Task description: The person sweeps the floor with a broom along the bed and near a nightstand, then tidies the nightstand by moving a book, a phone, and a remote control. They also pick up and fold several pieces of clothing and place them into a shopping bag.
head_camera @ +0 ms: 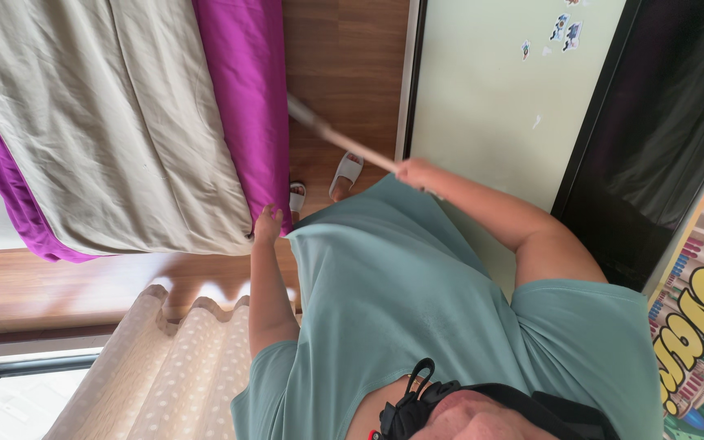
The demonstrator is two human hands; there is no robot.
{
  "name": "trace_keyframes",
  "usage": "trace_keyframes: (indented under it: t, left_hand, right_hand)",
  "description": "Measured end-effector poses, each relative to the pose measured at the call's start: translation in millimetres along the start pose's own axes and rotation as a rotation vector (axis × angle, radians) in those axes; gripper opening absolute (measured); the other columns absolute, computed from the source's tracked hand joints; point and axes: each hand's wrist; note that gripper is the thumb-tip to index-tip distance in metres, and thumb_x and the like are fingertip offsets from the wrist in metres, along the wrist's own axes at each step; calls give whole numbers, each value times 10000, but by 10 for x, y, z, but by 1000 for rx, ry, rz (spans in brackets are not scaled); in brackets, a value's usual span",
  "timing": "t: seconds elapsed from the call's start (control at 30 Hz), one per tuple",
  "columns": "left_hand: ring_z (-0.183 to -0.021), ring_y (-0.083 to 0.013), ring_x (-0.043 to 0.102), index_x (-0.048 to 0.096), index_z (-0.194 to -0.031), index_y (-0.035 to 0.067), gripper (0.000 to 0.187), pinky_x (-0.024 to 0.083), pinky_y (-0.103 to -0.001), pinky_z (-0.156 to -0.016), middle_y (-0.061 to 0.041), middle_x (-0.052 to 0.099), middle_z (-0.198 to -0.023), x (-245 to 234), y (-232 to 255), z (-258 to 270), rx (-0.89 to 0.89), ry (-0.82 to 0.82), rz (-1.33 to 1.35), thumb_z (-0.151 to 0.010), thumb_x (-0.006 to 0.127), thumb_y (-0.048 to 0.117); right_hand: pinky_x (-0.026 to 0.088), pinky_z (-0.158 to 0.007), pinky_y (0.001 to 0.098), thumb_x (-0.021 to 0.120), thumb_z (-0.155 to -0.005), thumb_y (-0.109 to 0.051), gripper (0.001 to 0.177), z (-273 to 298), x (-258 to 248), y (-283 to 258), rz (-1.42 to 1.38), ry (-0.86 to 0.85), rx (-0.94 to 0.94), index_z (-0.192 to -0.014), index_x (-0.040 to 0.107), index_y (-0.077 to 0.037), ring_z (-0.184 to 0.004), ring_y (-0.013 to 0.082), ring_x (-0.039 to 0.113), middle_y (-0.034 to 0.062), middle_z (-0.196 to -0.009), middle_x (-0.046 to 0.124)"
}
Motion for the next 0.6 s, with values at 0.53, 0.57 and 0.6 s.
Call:
trace_keyframes:
  t: [0.53, 0.57, 0.6]
  left_hand:
    - [-1239, -377, 612, 564, -1410, 103, 523, 466, -462, -1046, -188, 669, -1313, 174, -129, 167, -30, 7, 24, -979, 571, 399]
    - [-1242, -373, 615, 561, -1418, 100, 528, 469, -458, -1051, -191, 669, -1317, 182, -139, 194, -35, 5, 38, -983, 564, 400]
    - [-1245, -370, 619, 557, -1425, 96, 534, 472, -454, -1056, -193, 669, -1321, 180, -149, 214, -40, 6, 52, -987, 557, 402]
  right_hand:
    - [486, -440, 277, 619, -1011, -339, 424, -778, -668, -966, -215, 35, -8, -1434, 615, -315, -474, 101, 521, 40, -690, 639]
    - [483, -443, 264, 612, -1020, -339, 404, -827, -869, -1024, -252, 63, 29, -1421, 627, -295, -473, 92, 511, 32, -694, 642]
    - [479, -446, 251, 605, -1028, -338, 386, -886, -1034, -1109, -288, 89, 63, -1407, 639, -276, -473, 82, 502, 23, -698, 644]
Point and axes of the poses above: each hand's wrist, its own z-axis away from the middle knuckle, its own x-axis out of the palm, y = z × x
